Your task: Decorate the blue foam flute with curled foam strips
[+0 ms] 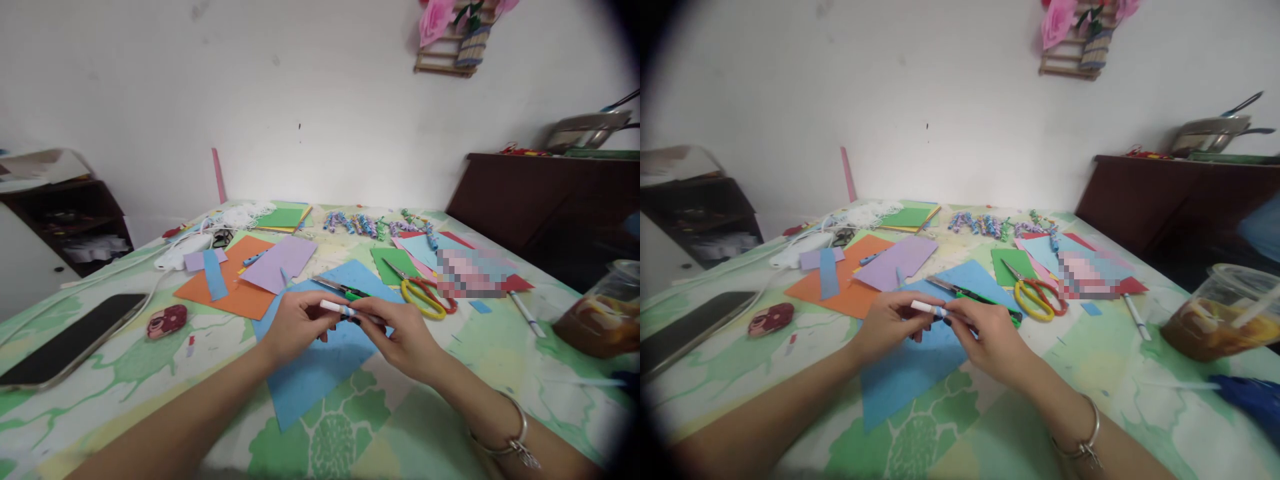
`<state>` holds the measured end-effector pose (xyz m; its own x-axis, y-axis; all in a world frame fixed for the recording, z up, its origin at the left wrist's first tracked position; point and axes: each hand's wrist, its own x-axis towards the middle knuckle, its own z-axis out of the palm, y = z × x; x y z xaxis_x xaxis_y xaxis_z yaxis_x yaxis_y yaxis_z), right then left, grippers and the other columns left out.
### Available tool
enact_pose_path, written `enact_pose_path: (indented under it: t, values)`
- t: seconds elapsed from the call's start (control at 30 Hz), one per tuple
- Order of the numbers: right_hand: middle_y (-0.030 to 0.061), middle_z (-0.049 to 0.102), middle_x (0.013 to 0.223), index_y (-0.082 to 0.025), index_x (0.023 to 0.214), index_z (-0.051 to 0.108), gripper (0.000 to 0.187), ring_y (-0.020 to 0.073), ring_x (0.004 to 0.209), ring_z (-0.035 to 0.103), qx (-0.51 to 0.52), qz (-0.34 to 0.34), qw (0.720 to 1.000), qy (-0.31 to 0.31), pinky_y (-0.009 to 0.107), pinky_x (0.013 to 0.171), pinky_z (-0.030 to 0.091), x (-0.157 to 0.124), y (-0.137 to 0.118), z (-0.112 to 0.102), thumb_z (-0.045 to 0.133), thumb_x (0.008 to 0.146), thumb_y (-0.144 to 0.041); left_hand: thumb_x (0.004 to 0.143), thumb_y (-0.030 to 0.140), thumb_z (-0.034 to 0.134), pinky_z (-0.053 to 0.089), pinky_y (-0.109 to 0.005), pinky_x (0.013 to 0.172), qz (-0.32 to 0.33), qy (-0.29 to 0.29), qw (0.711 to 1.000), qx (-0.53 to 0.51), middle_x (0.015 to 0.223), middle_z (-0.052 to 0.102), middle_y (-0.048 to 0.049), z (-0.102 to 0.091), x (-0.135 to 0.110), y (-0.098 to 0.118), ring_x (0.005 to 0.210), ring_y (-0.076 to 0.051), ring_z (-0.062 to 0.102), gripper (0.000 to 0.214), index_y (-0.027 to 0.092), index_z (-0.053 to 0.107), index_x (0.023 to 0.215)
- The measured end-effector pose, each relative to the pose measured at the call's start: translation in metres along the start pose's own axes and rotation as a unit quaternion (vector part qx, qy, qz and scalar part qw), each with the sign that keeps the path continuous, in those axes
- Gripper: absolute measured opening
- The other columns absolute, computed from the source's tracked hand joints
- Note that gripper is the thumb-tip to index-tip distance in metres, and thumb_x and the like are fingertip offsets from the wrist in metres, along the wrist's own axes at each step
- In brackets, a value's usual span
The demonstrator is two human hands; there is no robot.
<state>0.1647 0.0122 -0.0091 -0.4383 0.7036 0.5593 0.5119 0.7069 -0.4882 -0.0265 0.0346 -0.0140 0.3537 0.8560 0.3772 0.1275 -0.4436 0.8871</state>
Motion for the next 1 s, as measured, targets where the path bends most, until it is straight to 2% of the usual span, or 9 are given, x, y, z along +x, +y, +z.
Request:
enact_pose_path:
  t: [0.07,0.17,0.3,0.6,0.7,0.87,1.0]
  values:
    - [-0.0004,0.063,0.066,-0.019,0.097,0.058,0.013,0.0077,0.049,0.048,0.006,0.010,1.000,-0.001,0.019,0.048,0.037,-0.0009,0.0003,0.0001,0.049,0.088,-0.020,0.077,0.022,0.059,0.042,-0.015,0.038,-0.015,-0.009,1.000,-0.024,0.055,0.061,0.0001,0.0002,-0.0002,0.0003,0.039,-0.007,0.054,0.018,0.012,0.071,0.087]
    - [-0.0012,0.061,0.068,-0.020,0.093,0.053,0.007,0.0072,0.052,0.048,0.037,0.029,0.999,0.004,0.017,0.047,0.036,-0.0026,0.0001,0.0007,0.051,0.087,-0.019,0.079,0.024,0.057,0.041,-0.015,0.039,0.000,-0.021,1.000,-0.005,0.056,0.060,-0.0004,0.0014,-0.0012,-0.0031,0.039,-0.007,0.053,0.019,0.012,0.071,0.083]
    - [-0.0003,0.062,0.074,-0.021,0.100,0.048,0.014,0.0085,0.058,0.051,0.075,0.034,0.997,-0.003,0.017,0.051,0.040,-0.0041,-0.0013,0.0007,0.048,0.087,-0.016,0.082,0.023,0.055,0.038,-0.015,0.038,0.027,-0.033,0.998,0.055,0.051,0.057,0.0019,0.0036,-0.0024,-0.0075,0.035,-0.005,0.046,0.018,0.012,0.069,0.082]
    - [0.0037,0.067,0.087,-0.021,0.108,0.055,0.021,0.0117,0.070,0.060,0.039,0.030,0.999,0.009,0.022,0.062,0.047,-0.0012,0.0019,0.0007,0.045,0.089,-0.018,0.087,0.019,0.051,0.037,-0.018,0.053,0.138,-0.046,0.967,0.207,0.059,0.058,0.0007,0.0061,-0.0044,-0.0040,0.053,-0.008,0.050,0.020,0.013,0.067,0.076]
    - [0.0035,0.069,0.089,-0.022,0.111,0.055,0.024,0.0119,0.071,0.062,0.047,0.041,0.998,-0.008,0.023,0.062,0.048,0.0001,0.0025,-0.0009,0.046,0.089,-0.019,0.086,0.016,0.052,0.040,-0.019,0.060,0.160,-0.044,0.967,0.191,0.069,0.064,-0.0017,0.0072,-0.0044,-0.0044,0.063,-0.010,0.056,0.017,0.013,0.067,0.078]
    - [0.0032,0.071,0.083,-0.021,0.113,0.059,0.028,0.0094,0.052,0.056,0.074,0.071,0.994,-0.023,0.023,0.052,0.046,0.0025,0.0014,-0.0066,0.049,0.087,-0.022,0.086,0.015,0.051,0.041,-0.020,0.060,0.164,-0.032,0.972,0.167,0.071,0.066,-0.0033,0.0081,-0.0056,-0.0036,0.063,-0.011,0.057,0.016,0.013,0.066,0.080]
    - [0.0052,0.071,0.074,-0.017,0.097,0.065,0.020,0.0118,0.053,0.057,0.123,0.106,0.987,0.012,0.023,0.046,0.041,0.0039,0.0019,-0.0073,0.054,0.083,-0.026,0.087,0.017,0.050,0.040,-0.021,0.059,0.162,-0.030,0.975,0.151,0.073,0.065,-0.0035,0.0083,-0.0067,-0.0028,0.064,-0.012,0.055,0.016,0.014,0.065,0.081]
